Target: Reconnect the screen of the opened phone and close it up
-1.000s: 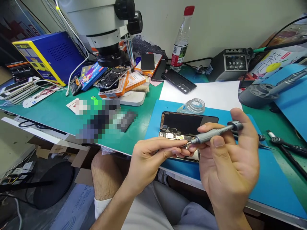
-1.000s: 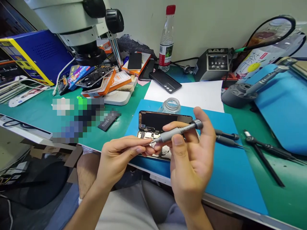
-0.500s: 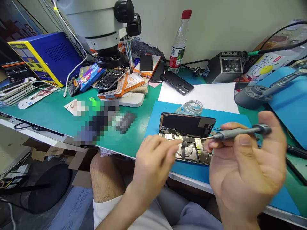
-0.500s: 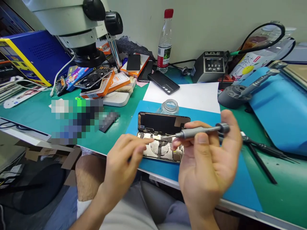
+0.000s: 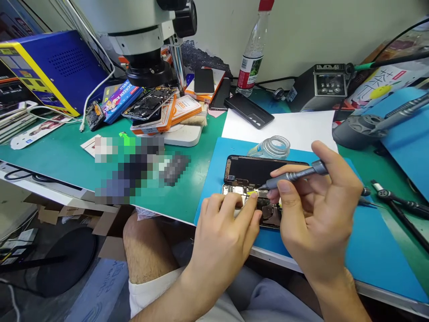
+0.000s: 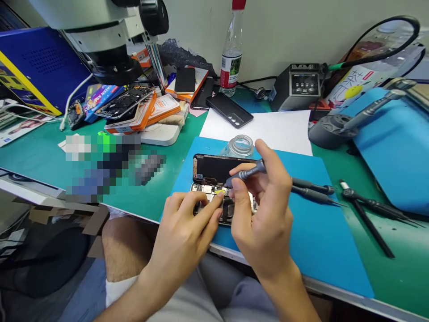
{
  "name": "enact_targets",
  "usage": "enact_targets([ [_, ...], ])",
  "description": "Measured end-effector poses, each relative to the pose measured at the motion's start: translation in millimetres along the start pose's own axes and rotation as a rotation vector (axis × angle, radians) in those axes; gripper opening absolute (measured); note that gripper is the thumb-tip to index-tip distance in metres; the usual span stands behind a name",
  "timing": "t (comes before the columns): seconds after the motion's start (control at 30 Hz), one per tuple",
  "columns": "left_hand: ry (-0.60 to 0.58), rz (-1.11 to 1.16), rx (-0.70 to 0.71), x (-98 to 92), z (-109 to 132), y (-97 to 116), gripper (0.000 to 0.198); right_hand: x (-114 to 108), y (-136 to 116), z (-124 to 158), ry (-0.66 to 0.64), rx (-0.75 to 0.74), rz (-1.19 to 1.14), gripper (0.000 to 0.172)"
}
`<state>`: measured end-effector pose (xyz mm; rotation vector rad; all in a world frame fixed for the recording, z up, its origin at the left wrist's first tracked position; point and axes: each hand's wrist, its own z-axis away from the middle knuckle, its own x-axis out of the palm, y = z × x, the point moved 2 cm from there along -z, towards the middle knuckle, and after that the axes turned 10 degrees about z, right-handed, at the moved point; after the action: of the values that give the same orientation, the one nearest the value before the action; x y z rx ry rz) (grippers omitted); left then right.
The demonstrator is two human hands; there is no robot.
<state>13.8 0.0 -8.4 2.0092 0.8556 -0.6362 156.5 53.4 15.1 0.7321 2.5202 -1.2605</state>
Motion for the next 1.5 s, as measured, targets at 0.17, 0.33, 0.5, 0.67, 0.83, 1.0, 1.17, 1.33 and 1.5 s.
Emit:
enact_targets([
  [0.17,-0.056,-0.01,-0.032,-1.6,-1,0,0.032,1,1,1,-0.019,0.0,0.014,0.068],
  [0.33,-0.087,-0.033,-0.036,-3.8,-3,0,0.032,4,2,3,-0.06,-0.011,0.037,0.071],
  [0.5,-0.102,-0.02,-0.035,-4.3,-3,0,0.034,4,2,5,-0.081,-0.008,0.068,0.069],
  [0.67,-0.103,-0.011,-0.041,-3.9,-3,-1,0.034,4,1,6,-0.103,-0.026,0.096,0.07],
  [0.83,-0.119,0.003,-0.047,-4.7,-3,-2,0.034,5,3,5,-0.095,-0.081,0.151,0.075],
  [1.0,-0.171,0.026,-0.044,-6.8,-4,-4,0.035,3,1,-1,-0.085,-0.272,0.245,0.082],
  [1.17,-0.182,0.002,-0.03,-8.4,-4,-5,0.039,0,-3,-5,-0.047,-0.318,0.33,0.074],
  [1.33,-0.197,-0.031,0.002,-9.8,-2,-6,0.039,-2,-7,-8,-0.047,-0.306,0.307,0.062],
  [1.5,-0.204,-0.041,-0.007,-10.3,-4,-6,0.036,-4,-9,-11,-0.045,-0.263,0.308,0.059],
])
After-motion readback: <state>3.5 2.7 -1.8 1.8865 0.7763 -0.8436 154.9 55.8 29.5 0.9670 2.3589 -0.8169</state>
